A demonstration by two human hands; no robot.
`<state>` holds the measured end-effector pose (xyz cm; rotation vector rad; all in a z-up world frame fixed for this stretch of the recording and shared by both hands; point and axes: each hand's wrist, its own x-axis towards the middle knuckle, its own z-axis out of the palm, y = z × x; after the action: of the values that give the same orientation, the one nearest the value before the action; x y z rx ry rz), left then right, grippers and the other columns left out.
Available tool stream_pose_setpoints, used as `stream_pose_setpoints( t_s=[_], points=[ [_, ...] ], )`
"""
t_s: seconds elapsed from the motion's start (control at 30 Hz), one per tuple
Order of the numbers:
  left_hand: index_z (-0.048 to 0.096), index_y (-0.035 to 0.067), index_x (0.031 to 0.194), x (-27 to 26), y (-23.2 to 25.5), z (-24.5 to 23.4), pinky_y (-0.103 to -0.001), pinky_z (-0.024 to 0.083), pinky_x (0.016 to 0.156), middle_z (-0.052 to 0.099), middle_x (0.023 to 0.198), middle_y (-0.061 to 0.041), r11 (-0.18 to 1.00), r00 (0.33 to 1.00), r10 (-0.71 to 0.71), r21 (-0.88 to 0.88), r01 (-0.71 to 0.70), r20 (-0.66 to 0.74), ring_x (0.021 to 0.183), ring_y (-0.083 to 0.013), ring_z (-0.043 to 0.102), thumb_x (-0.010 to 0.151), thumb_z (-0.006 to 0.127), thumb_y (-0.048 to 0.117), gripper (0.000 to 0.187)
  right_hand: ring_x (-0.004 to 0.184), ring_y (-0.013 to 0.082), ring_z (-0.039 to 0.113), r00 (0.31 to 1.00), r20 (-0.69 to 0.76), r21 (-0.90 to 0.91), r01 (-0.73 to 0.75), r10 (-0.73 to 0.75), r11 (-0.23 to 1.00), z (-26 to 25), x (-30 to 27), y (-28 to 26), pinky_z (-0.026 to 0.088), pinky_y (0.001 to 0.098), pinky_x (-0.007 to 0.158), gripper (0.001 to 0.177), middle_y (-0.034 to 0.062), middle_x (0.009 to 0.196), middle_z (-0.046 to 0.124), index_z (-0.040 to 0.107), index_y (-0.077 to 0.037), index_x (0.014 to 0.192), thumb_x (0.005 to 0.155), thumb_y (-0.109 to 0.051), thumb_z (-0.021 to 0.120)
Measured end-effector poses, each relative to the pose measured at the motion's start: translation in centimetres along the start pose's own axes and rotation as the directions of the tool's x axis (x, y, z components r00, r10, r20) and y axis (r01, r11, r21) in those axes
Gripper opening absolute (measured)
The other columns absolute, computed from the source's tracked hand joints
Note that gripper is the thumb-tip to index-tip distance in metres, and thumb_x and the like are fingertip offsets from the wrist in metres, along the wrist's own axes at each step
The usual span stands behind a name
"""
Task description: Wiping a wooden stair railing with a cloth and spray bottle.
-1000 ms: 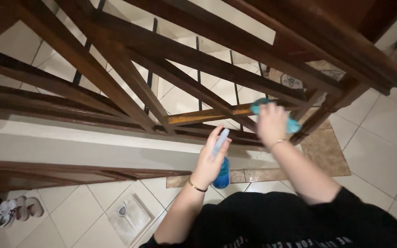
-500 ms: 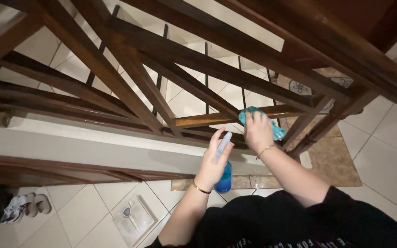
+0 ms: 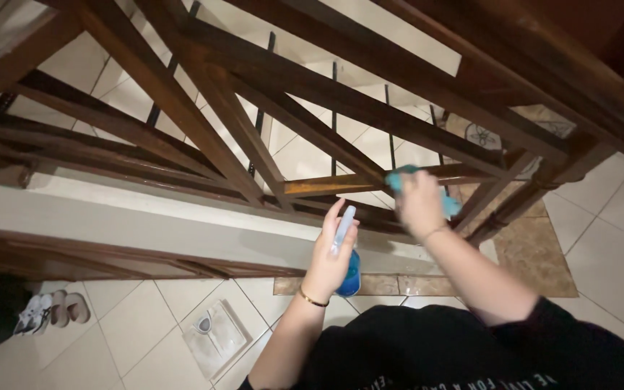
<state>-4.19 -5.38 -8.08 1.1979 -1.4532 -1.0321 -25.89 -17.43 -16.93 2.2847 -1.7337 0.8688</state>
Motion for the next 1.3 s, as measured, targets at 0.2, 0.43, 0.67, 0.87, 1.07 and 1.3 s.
stream_pose_setpoints(
  t_s=[0.2,0.43,0.67,0.87,1.07,1.3],
  points=[
    [0.035,0.009,0.157,-0.3,0.0,-0.4,-0.032,0.052,0.096,0.071,0.114,-0.011,0.997,0.999,0.049,0.063,-0.048,-0.008,0.107,-0.0199,0.069,0.104,0.055,0.026,0.059,0.100,0.0393,0.056,0.997,0.024,0.056,-0.072,0.071,0.996,-1.2,1.9,-2.8,0.050,0.0494,0.086,0.041,0.0207,0.111,0.057,0.065,0.003,0.120,0.083,-0.015,0.069],
    [0.036,0.009,0.157,-0.8,0.6,-1.2,-0.032,0.051,0.099,0.070,0.116,-0.011,0.997,0.998,0.064,0.034,-0.064,-0.024,0.110,-0.0208,0.068,0.105,0.056,0.025,0.058,0.100,0.0400,0.059,0.977,-0.019,0.030,-0.210,0.211,0.977,-2.2,0.8,1.4,0.052,0.0488,0.088,0.027,0.0224,0.109,0.057,0.069,0.002,0.108,0.087,-0.015,0.068],
    [0.035,0.010,0.158,-1.5,1.4,-2.9,-0.032,0.051,0.095,0.071,0.115,-0.010,0.998,0.999,0.023,0.055,-0.021,-0.037,0.107,-0.0198,0.068,0.104,0.054,0.028,0.060,0.089,0.0424,0.061,0.953,0.002,0.438,-0.274,0.304,0.856,1.0,4.8,-4.2,0.053,0.0473,0.084,0.025,0.0253,0.101,0.058,0.072,0.002,0.097,0.094,-0.023,0.070],
    [0.034,0.011,0.158,-1.8,1.4,-3.7,-0.032,0.051,0.096,0.070,0.115,-0.010,0.999,0.999,0.011,0.043,-0.009,-0.048,0.106,-0.0204,0.067,0.104,0.054,0.031,0.061,0.094,0.0428,0.062,0.970,-0.106,0.573,-0.121,0.220,0.811,-2.0,7.9,-8.4,0.052,0.0458,0.086,0.024,0.0250,0.102,0.059,0.071,0.002,0.100,0.096,-0.021,0.068],
    [0.035,0.010,0.157,-2.2,1.1,-4.3,-0.031,0.050,0.097,0.070,0.116,-0.011,0.999,0.998,0.026,0.043,-0.023,-0.060,0.108,-0.0201,0.068,0.105,0.054,0.030,0.059,0.096,0.0433,0.061,0.967,-0.107,0.473,-0.153,0.229,0.868,1.0,3.5,-4.3,0.052,0.0468,0.089,0.023,0.0252,0.105,0.059,0.071,0.001,0.107,0.096,-0.019,0.066],
    [0.036,0.011,0.158,-2.2,0.7,-4.3,-0.031,0.050,0.098,0.071,0.117,-0.010,0.995,0.994,0.078,0.061,-0.074,-0.075,0.109,-0.0197,0.068,0.105,0.055,0.027,0.058,0.094,0.0396,0.063,0.961,-0.071,0.519,-0.192,0.266,0.833,2.2,5.0,-4.0,0.053,0.0447,0.087,0.022,0.0231,0.101,0.061,0.073,-0.001,0.103,0.097,-0.022,0.069]
  ],
)
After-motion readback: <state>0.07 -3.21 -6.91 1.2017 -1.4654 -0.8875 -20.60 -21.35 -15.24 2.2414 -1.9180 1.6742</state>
